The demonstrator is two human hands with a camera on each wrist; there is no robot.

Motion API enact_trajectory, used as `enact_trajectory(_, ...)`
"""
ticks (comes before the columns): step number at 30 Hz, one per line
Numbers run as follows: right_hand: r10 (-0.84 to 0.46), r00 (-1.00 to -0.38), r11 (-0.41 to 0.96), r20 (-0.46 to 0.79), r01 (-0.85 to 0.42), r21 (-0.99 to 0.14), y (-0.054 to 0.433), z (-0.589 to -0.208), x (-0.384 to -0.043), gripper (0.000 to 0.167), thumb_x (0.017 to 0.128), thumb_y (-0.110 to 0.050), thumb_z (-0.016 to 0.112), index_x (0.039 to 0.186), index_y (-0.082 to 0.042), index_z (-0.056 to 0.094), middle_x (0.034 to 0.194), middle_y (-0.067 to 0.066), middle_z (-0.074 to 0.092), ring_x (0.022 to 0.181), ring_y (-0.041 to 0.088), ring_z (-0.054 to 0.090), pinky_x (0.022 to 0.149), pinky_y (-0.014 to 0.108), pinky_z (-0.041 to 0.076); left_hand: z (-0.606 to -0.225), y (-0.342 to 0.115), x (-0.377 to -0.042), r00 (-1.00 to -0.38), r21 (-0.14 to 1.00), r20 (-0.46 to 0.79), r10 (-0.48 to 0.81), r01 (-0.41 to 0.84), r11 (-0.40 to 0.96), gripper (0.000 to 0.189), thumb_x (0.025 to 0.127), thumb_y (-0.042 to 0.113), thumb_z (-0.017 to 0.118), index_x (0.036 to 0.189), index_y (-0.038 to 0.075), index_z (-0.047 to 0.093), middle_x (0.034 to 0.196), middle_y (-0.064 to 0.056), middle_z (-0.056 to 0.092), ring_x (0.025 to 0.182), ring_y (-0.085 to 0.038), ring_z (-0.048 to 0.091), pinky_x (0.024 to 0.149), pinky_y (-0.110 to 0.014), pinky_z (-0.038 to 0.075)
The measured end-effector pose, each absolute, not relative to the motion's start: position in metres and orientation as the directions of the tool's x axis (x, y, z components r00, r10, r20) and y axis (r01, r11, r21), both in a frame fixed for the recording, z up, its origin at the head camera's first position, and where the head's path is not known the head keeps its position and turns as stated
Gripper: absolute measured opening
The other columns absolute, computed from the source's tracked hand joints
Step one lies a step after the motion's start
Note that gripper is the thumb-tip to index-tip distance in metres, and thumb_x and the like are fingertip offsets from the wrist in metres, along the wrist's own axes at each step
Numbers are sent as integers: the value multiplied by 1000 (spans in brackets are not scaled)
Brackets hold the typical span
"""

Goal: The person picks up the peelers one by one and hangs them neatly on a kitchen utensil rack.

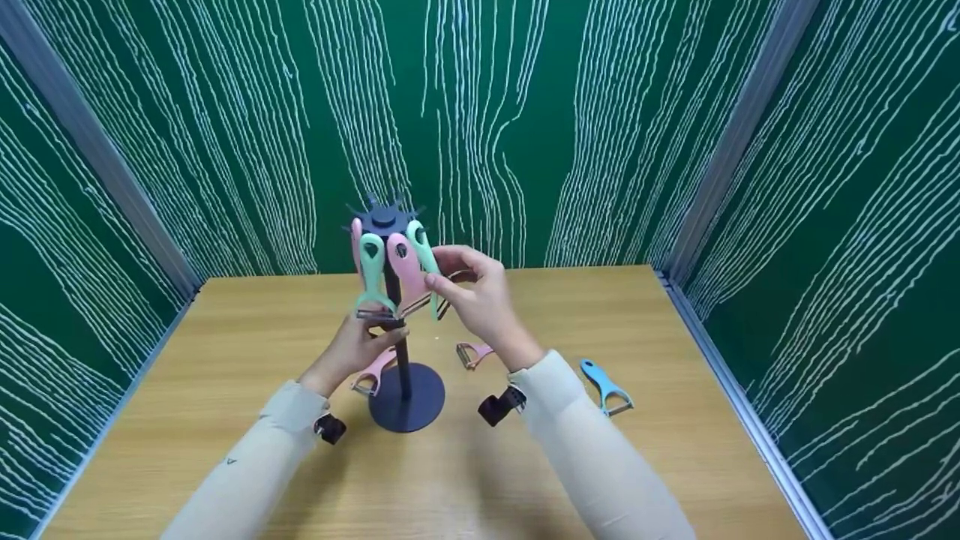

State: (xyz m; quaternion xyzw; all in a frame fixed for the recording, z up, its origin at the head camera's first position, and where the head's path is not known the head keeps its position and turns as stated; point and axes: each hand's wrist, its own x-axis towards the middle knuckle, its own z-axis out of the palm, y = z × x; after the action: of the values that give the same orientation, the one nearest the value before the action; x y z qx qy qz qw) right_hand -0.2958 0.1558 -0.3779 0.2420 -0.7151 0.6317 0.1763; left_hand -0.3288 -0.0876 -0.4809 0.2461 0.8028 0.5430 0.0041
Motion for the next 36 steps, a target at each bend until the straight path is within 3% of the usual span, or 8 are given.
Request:
enact_trajectory(7,-138,-807,67,574,-586,-808,153,-380,-292,25,95,5,78,119,6,75,100,8,76,90,17,71,83,24,62,-481,-86,-329,-889,869,252,381,382,316,13,105,17,73,117,12,69,113,-10,75,106,-23,72,97,-48,65)
enact_trajectory(14,-148,-797,67,586,-599,-798,146,-382,-287,26,93,6,79,117,8,73,99,12,75,88,16,70,82,25,62,-480,-87,-328,-885,859,265,383,397,323,32,106,19,73,137,15,67,119,-14,75,110,-27,71,98,-50,64)
enact_trajectory(21,-172,-779,89,603,-622,-778,141,-382,-283,28,93,7,79,119,9,70,99,4,74,89,14,70,83,23,62,-479,-87,-328,-879,847,262,399,408,342,38,107,23,72,144,22,66,123,-11,77,113,-26,72,103,-53,62)
enact_trajectory(36,-177,-773,143,609,-633,-761,152,-377,-281,32,92,8,80,122,8,70,101,22,72,90,13,69,86,21,60,-478,-87,-328,-875,836,269,402,420,355,36,106,20,72,141,19,64,120,-8,78,112,-24,74,104,-49,61)
